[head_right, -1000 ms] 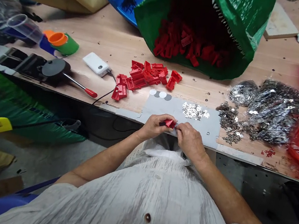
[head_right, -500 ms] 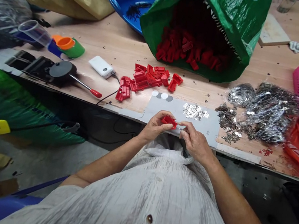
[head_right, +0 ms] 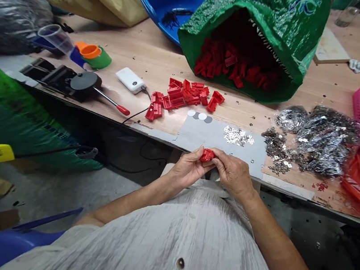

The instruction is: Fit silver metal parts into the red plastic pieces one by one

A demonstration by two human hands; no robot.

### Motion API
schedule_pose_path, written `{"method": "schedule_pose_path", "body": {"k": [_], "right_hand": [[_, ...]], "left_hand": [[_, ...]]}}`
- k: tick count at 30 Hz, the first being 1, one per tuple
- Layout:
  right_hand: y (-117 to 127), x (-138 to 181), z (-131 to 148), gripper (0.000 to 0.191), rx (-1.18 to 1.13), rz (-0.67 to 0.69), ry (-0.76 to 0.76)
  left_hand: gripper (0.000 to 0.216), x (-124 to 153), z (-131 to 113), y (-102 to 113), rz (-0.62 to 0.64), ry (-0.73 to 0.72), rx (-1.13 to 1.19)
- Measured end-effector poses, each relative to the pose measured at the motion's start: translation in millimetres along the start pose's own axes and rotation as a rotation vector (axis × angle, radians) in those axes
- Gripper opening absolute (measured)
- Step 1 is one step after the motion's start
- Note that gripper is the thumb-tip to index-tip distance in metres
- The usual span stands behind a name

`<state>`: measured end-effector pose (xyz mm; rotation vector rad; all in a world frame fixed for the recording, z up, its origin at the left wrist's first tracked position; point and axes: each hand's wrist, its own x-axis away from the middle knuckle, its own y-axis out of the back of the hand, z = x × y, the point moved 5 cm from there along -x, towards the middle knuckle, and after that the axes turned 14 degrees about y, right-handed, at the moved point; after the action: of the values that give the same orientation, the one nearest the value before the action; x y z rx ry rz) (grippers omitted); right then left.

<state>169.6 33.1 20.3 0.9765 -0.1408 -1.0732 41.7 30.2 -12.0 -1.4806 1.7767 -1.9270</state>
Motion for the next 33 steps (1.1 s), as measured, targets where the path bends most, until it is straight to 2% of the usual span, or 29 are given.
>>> {"method": "schedule_pose_path", "body": {"k": [5,9,11,13,18,22,24,27,30,33], "right_hand": [[-4.6,2.6,-4.9,0.035,-0.114,-0.119,-0.053],[-7.9,8.3,-11.6,0.038,-0.24,-0.056,-0.117],[-4.0,14.8,-19.9,0.04,-0.21,-0.006,-0.175],[6.3,22.8,-32.5,0.042,-0.116,-0.009,-0.239],[39.6,37.8,-70.3,0.03,0.214,-0.112,-0.337],[51.3,32.3,-94.2,0.023,0.375,-0.092,-0.355],[52.8,23.1,-101.3,0.022,0.422,-0.056,-0.349],[52.0,7.5,-107.5,0.02,0.469,0.017,-0.358],[48.6,-4.6,-108.8,0.019,0.474,0.083,-0.351],[43.4,-9.9,-108.4,0.019,0.453,0.112,-0.332]], "left_hand": [[0.015,0.8,2.4,-2.8,0.034,-0.054,-0.026],[0.028,3.3,-1.6,6.5,0.064,-0.073,-0.203],[0.034,4.8,-3.4,17.6,0.03,-0.066,-0.407],[0.032,4.7,-5.3,32.2,-0.038,-0.096,-0.712],[0.003,-7.8,-3.6,62.7,-0.186,-0.333,-1.589],[0.023,-23.9,4.1,80.0,-0.299,-0.25,-1.953],[0.03,-26.3,4.7,81.8,-0.317,-0.202,-2.016],[0.031,-20.9,0.8,76.3,-0.281,-0.207,-1.977],[0.027,-8.7,-7.8,68.0,-0.196,-0.22,-1.815],[0.023,5.0,-25.8,63.2,-0.165,-0.21,-1.546]]}}
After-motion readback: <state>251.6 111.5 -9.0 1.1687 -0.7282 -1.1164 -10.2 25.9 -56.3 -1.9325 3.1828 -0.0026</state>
